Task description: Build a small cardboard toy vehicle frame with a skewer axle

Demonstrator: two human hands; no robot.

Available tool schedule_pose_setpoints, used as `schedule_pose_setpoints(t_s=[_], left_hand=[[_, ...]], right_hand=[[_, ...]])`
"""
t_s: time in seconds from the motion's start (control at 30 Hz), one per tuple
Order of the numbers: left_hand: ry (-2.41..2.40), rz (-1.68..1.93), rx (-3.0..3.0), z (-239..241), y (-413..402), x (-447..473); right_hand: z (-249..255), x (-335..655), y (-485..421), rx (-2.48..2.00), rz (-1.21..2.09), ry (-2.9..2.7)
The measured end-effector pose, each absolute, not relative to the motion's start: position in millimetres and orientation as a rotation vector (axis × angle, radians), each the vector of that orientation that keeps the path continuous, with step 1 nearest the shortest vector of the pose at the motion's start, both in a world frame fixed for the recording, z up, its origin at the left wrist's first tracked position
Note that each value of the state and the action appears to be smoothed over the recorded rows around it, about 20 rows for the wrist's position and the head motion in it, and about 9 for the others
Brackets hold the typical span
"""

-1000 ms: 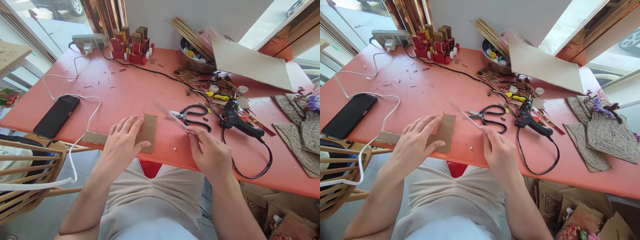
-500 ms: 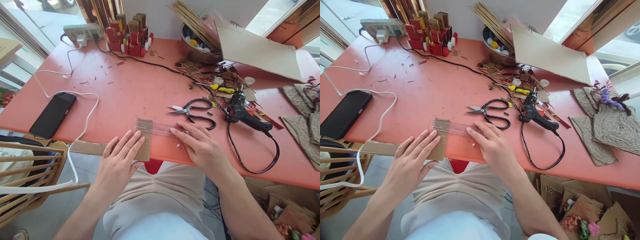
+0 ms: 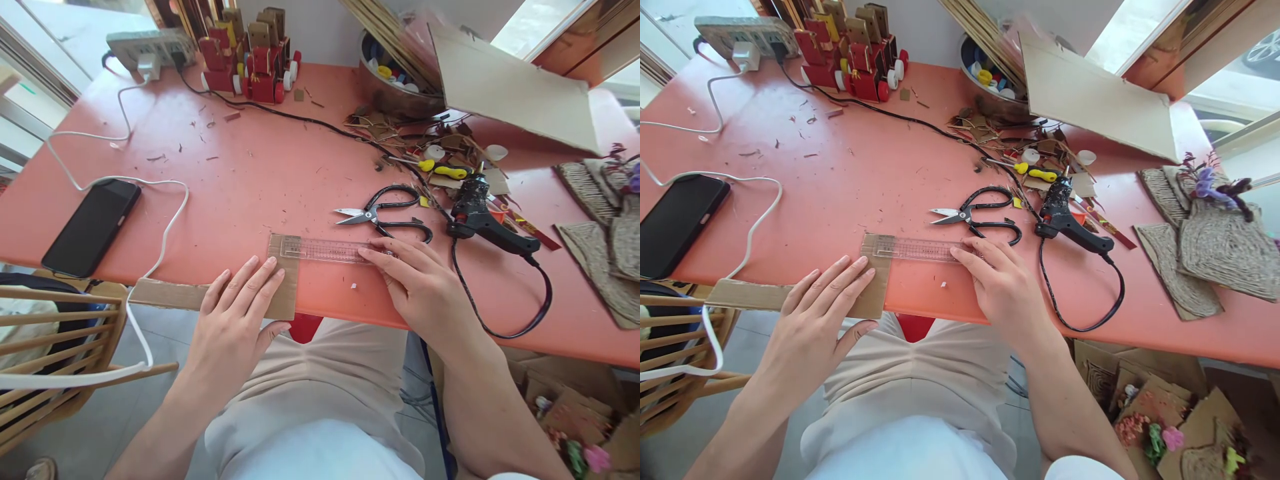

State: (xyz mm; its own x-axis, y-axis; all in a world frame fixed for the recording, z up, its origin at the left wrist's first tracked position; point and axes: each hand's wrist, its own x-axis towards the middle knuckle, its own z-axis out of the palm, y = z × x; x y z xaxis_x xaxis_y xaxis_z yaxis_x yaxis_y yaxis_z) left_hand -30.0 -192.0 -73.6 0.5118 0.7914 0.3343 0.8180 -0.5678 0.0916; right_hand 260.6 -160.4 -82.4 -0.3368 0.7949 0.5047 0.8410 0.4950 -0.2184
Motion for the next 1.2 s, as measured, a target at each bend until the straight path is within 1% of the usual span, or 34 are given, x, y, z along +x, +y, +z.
schedule_pose_setpoints(t_s=[0.4,0.57,0.8,1.0,1.2], left_hand=[[-1.464,-0.463,-2.672,-74.9,-195.9,-35.0],[-1.526,-0.524,-2.729,-76.0,-192.6,-28.8],[-1.367,-0.458,-2.815,-76.2,-181.9,-16.9],[-1.345,-0.471,-2.805,-78.3,-180.7,-15.6],[-1.39,-0.477,-2.87,-77.4,-179.9,-18.6]], right_hand=[[-82.4,260.7,-163.6,-1.374,-0.103,-2.168],[-80.8,261.7,-166.2,-1.394,-0.051,-2.174],[-78.9,259.1,-167.5,-1.391,-0.052,-2.155],[-82.7,254.8,-165.8,-1.381,-0.142,-2.112],[-80.6,255.8,-166.9,-1.383,-0.08,-2.134]])
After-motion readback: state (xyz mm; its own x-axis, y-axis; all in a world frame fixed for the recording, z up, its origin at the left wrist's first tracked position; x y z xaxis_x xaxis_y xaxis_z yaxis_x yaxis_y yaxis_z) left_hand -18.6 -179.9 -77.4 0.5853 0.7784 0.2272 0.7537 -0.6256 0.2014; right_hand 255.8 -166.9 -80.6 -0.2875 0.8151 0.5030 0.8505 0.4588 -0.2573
